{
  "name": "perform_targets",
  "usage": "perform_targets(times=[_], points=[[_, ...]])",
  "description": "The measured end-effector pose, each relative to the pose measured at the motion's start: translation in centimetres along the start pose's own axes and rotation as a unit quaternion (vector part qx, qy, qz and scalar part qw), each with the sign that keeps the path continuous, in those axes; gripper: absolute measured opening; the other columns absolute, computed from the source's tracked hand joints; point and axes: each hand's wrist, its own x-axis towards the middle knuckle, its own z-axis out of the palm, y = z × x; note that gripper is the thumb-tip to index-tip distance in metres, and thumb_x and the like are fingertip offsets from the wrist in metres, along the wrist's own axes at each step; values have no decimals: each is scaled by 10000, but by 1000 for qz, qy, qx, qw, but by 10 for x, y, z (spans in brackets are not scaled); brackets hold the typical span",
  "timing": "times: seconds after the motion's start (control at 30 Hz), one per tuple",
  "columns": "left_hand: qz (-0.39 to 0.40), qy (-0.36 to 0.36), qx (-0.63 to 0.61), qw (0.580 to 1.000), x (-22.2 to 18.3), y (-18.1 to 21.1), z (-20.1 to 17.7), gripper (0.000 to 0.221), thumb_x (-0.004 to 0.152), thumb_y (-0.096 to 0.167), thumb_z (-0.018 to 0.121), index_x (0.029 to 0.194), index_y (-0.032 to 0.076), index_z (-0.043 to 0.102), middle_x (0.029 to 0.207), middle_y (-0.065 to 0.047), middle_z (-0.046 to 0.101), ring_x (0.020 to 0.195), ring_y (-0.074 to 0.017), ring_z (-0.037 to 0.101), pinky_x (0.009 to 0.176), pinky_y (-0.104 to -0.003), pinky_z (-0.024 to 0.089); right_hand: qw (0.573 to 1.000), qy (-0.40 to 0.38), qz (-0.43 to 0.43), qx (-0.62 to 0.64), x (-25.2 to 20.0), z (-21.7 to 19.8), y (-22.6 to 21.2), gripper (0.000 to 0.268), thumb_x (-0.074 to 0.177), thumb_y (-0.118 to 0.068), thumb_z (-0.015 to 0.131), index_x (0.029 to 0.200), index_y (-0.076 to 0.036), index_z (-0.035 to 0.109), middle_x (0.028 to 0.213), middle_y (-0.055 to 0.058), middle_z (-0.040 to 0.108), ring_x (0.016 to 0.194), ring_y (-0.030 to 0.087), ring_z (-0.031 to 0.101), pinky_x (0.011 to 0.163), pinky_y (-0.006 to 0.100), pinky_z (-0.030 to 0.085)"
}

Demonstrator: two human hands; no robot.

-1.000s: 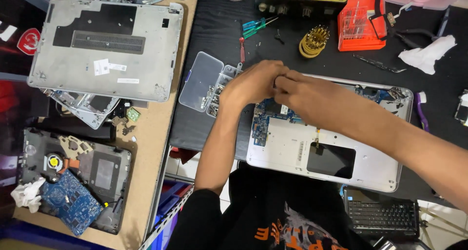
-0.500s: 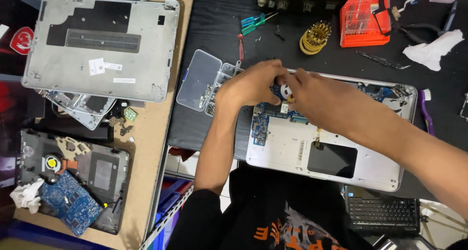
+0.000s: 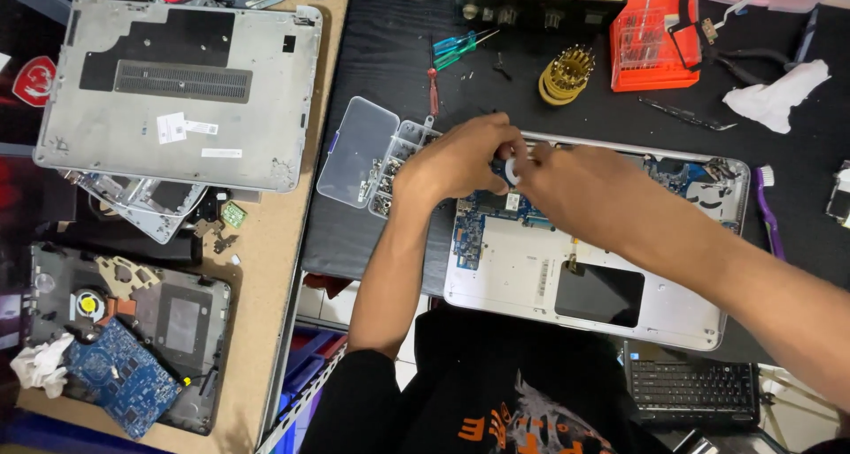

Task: Cleaning a laptop motherboard with a brush and using a screwdriver to manage internal components.

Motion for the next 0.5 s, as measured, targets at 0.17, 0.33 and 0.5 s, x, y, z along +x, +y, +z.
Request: perform_targets(times=[0.17,0.33,0.5], points=[[1,3,-3,1000,3,-2,3,382,706,61,912,1008,-6,687,900,-118,564,847,-347,618,696,-442,514,998,43,-9,52,1,-3,-10,298,958,-128,645,1242,-45,679,1175,226,675,987,383,759,757,367,653],[1,-5,0,1000,4,-3,4,399,686,58,914,1026,35,707,933,-82,587,866,-300,634,700,-429,523,999,-4,35,5,2,12,-15,298,1071,-231,497,1115,-21,704,984,201,729,734,313,789,575,328,647],[-3,3,-14,1000,5,-9,7,336,705,30,899,962,25,682,885,-103,549,833,-335,612,684,-460,510,999,51,3,16,3,20,-15,285,950,-49,613,1225,-47,689,1302,230,618,1028,367,748,767,376,655]])
